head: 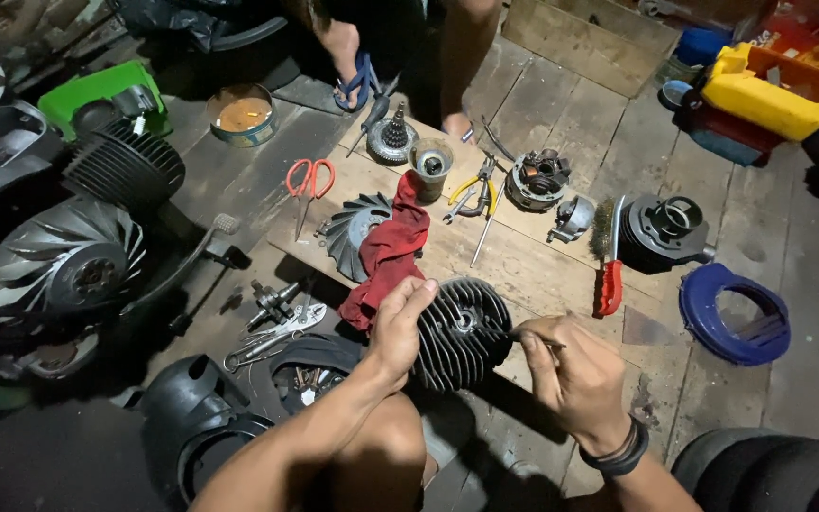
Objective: Cleaning debris from the cooling fins and holes of a motorcycle cylinder head using a metal pick.
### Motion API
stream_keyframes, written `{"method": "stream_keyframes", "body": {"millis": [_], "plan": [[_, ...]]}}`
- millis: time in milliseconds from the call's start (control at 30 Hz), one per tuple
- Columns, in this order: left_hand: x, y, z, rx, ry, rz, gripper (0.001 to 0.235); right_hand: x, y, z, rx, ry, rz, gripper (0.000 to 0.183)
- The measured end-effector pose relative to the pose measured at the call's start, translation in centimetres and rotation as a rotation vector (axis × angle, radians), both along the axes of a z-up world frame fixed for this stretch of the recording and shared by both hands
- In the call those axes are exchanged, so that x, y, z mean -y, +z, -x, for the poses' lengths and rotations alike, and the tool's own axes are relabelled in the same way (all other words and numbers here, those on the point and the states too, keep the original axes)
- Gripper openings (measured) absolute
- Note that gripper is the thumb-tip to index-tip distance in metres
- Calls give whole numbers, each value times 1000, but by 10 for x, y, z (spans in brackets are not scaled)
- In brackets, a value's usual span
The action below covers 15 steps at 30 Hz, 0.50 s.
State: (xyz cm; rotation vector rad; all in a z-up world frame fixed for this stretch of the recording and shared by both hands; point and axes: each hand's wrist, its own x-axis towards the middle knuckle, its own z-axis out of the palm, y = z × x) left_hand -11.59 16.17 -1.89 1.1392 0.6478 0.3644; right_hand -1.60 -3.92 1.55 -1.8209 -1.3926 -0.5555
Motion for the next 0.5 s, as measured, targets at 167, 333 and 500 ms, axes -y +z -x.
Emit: {"method": "stream_keyframes", "body": {"millis": [167, 333, 500], "plan": [[-1, -4, -1, 10, 30, 3, 26, 2, 10, -1, -19, -42, -26, 20], [1, 3, 0, -28, 27, -26, 29, -1, -1, -3, -24, 17, -27, 20], [0, 4, 1, 13, 8, -37, 26, 8, 7, -5, -56, -112, -53, 26]]}}
